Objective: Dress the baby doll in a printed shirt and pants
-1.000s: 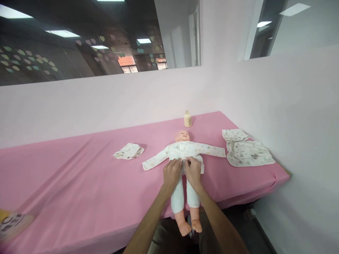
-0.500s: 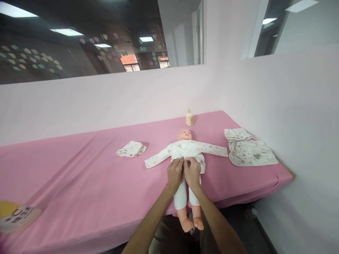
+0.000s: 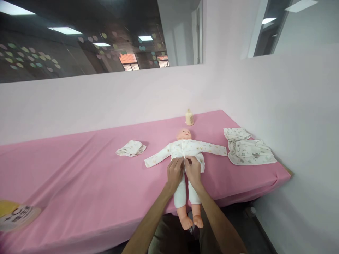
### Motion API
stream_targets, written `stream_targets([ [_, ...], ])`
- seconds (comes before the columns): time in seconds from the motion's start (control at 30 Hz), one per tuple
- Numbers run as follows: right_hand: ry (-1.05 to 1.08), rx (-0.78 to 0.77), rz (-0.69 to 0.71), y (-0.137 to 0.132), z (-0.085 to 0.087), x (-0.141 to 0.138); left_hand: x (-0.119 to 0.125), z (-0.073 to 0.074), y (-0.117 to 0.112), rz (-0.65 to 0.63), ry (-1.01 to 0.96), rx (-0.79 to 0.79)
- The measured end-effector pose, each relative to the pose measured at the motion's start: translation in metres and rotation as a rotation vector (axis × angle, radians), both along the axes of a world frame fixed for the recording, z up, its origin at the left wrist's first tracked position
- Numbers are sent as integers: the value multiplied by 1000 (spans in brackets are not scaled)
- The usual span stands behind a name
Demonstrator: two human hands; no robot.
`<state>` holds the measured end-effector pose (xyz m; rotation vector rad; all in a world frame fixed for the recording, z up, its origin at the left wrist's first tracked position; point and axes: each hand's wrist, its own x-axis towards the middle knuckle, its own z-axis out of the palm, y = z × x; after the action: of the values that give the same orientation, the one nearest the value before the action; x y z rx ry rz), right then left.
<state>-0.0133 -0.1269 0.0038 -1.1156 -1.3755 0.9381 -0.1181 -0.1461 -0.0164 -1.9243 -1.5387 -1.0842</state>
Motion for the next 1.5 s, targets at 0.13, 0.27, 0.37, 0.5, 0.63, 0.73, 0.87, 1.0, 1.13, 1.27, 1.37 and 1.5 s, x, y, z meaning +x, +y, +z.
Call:
stream_targets([
  [0.13,30,-41,34,4,0,1,-1,-3,1,-6,-8,29],
  [0.27,103,-89,141,7,4,6,-2,-3,1,-34,-53,7],
  [0.37,117,-115,200,10,6,10,-2,-2,1,-64,-111,-49],
  [0.5,135,-117,212,12,3,12,-2,1,1,-87,-204,-105],
  [0.63,132,-59,213,12,-2,12,-1,2,2,-76,-320,-140],
  [0.73,140,-93,204,13,-4,12,0,2,2,-57,-358,-157],
  [0.87,128,-128,203,17,-3,10,0,2,1,-61,-358,-165],
  [1.0,60,-125,186,17,-1,10,-1,3,1,-78,-382,-196],
  [1.13,-35,-20,164,13,0,10,-3,9,0,-122,-445,-257],
  [1.27,-145,171,151,13,-8,9,-6,20,-2,-194,-541,-382],
  [1.37,-245,327,116,13,-17,8,-8,27,-1,-227,-618,-443],
  [1.5,-368,456,96,13,-19,10,-9,34,4,-230,-674,-526],
])
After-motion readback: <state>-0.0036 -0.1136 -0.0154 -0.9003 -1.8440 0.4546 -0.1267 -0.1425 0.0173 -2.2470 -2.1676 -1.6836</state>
